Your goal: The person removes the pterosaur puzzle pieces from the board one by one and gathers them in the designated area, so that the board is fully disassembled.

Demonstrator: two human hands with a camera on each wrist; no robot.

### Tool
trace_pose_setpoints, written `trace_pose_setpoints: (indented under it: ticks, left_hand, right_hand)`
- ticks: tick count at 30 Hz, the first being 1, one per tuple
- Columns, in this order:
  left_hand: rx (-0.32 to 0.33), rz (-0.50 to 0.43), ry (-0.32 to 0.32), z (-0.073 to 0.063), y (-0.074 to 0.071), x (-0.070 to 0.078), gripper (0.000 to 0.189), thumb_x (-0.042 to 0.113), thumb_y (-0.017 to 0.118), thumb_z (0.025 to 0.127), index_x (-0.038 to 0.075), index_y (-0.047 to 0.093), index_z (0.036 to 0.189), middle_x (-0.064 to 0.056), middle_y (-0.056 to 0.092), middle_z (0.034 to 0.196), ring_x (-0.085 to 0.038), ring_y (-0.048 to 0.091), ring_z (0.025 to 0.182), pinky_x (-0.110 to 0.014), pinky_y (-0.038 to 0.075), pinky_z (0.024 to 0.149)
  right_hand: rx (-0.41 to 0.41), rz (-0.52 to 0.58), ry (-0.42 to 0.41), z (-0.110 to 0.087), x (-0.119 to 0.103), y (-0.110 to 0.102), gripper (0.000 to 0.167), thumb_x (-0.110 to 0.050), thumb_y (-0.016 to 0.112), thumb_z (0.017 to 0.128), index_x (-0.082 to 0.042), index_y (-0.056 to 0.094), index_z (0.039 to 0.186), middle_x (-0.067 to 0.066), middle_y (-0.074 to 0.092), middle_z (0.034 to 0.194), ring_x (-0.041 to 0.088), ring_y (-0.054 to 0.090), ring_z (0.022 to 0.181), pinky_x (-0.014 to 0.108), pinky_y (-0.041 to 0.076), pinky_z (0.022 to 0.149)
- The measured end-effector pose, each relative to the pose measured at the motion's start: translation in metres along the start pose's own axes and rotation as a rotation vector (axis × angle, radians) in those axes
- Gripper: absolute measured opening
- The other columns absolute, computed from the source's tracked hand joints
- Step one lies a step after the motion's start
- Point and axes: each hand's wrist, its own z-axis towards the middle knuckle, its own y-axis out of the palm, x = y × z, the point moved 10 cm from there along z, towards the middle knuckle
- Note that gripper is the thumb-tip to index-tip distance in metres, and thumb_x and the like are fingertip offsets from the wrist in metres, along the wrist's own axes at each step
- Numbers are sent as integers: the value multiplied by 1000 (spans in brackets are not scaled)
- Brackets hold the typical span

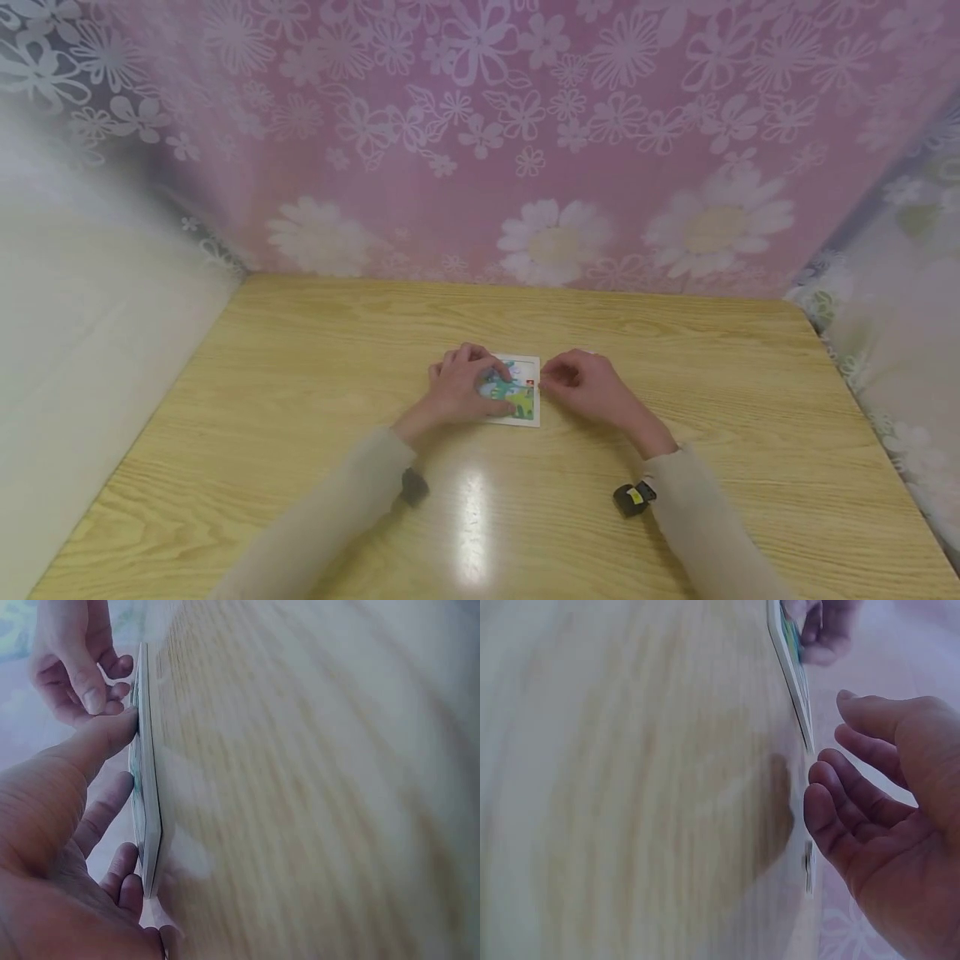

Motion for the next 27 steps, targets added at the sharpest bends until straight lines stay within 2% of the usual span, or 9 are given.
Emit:
trace_pose_setpoints:
  ticks: [4, 13, 20, 27]
  left_hand:
    - [-3, 5, 1, 0, 0, 0, 35, 54, 80, 84, 37, 66, 111, 2, 43, 140, -28, 36, 127, -55, 22, 104]
    - [-13, 10, -15, 1, 0, 2, 36, 54, 81, 83, 35, 66, 109, 1, 43, 139, -30, 35, 127, -55, 22, 104]
    - [-14, 18, -29, 0, 1, 2, 35, 55, 81, 82, 36, 67, 108, 2, 42, 141, -29, 36, 127, -55, 22, 104]
    - [1, 37, -61, 1, -1, 2, 25, 53, 75, 88, 37, 68, 105, 2, 43, 138, -28, 37, 125, -53, 24, 103]
  right_hand:
    - [-27, 4, -20, 3, -4, 10, 21, -15, 78, 91, -6, 76, 110, 2, 72, 95, 7, 63, 83, 24, 53, 73]
    - [-62, -50, -53, 7, -11, 20, 22, -17, 80, 90, -6, 77, 109, 1, 64, 87, 6, 53, 73, 24, 46, 67]
    - [-71, -53, -29, 9, -14, 21, 20, -14, 80, 88, -5, 76, 106, 1, 63, 86, 8, 51, 72, 24, 45, 66]
    - [-98, -10, 9, 14, -11, 25, 16, -12, 79, 90, -6, 73, 103, 2, 61, 84, 10, 49, 70, 24, 42, 64]
